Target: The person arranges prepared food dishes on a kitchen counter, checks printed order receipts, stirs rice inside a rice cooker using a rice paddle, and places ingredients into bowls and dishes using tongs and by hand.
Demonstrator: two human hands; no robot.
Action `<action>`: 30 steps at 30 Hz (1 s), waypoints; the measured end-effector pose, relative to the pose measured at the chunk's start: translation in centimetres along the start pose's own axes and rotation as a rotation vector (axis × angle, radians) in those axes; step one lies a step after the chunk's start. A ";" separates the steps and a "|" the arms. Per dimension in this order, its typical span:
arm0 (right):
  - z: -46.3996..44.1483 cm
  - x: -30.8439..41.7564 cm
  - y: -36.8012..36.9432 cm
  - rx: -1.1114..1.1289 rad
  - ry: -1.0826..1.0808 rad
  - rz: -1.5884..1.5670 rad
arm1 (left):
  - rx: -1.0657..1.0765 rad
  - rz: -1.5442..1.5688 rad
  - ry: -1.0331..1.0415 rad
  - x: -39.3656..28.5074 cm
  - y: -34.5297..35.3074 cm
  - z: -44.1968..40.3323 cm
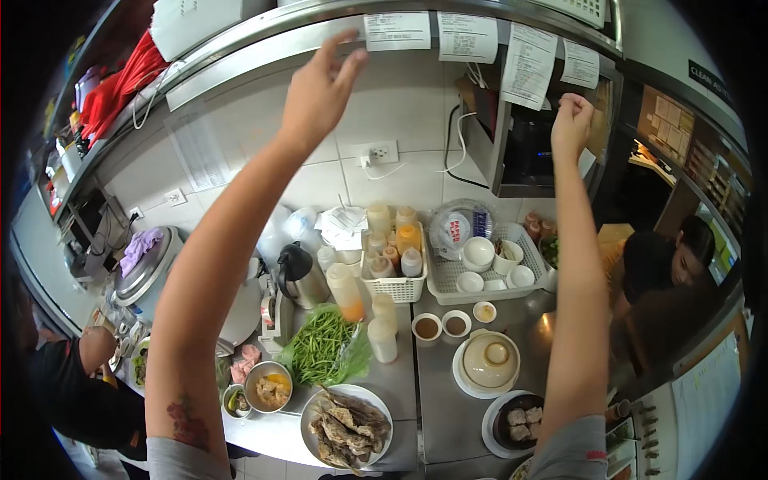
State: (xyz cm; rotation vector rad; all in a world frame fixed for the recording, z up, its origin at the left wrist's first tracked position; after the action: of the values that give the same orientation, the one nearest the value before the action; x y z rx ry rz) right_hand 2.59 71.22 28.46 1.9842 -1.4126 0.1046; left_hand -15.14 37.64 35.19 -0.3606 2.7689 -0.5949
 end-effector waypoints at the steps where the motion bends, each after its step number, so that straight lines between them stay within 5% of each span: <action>1: -1.0 -2.3 0.0 0.110 -0.066 0.169 | 0.060 -0.028 0.004 0.8 -0.1 1.3; 5: -3.7 -6.3 1.8 0.543 0.038 0.508 | 0.424 -0.156 0.068 0.3 -0.9 8.0; 11: -3.7 -6.8 0.8 0.401 0.230 0.221 | 0.723 -0.275 0.257 -2.8 -2.5 14.8; 12: -3.2 -5.5 0.5 0.370 0.250 0.251 | 0.650 -0.272 0.320 -2.9 -2.3 14.4; 13: -3.1 -6.5 0.8 0.433 0.046 0.211 | 0.581 -0.267 0.383 -2.9 -1.9 13.2; 18: -5.5 -10.2 2.5 0.665 0.142 0.698 | 0.055 -0.051 0.526 -5.2 2.3 3.4; 20: -5.6 -10.4 2.3 0.658 0.229 0.640 | 0.123 -0.006 0.345 -6.7 3.4 -0.4; 22: -5.7 -12.0 2.3 0.576 0.014 0.768 | 0.357 0.238 0.041 -7.9 4.2 -2.8; 23: -5.8 -13.0 2.4 0.533 -0.095 0.827 | 0.339 0.250 0.021 -8.2 4.6 -3.3; 26: -7.5 -15.4 2.5 0.670 0.061 0.617 | 0.292 0.324 0.001 -8.0 5.4 -4.0; 30: -6.4 -9.9 0.1 0.409 0.247 0.033 | 0.300 0.299 0.121 -7.8 2.0 0.6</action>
State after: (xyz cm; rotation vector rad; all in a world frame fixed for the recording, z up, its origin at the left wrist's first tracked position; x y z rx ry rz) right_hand 0.48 82.76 29.07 2.1778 -1.3390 0.6774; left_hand -8.02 41.50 35.59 0.1568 2.7092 -0.9596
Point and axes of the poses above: each hand's wrist, its own z-axis away from the middle knuckle, its own y-axis out of the palm, x = y × z, the point moved 1 cm from there along -z, towards the middle knuckle, and after that the axes turned 15 degrees about -z, right-handed, at the moved point
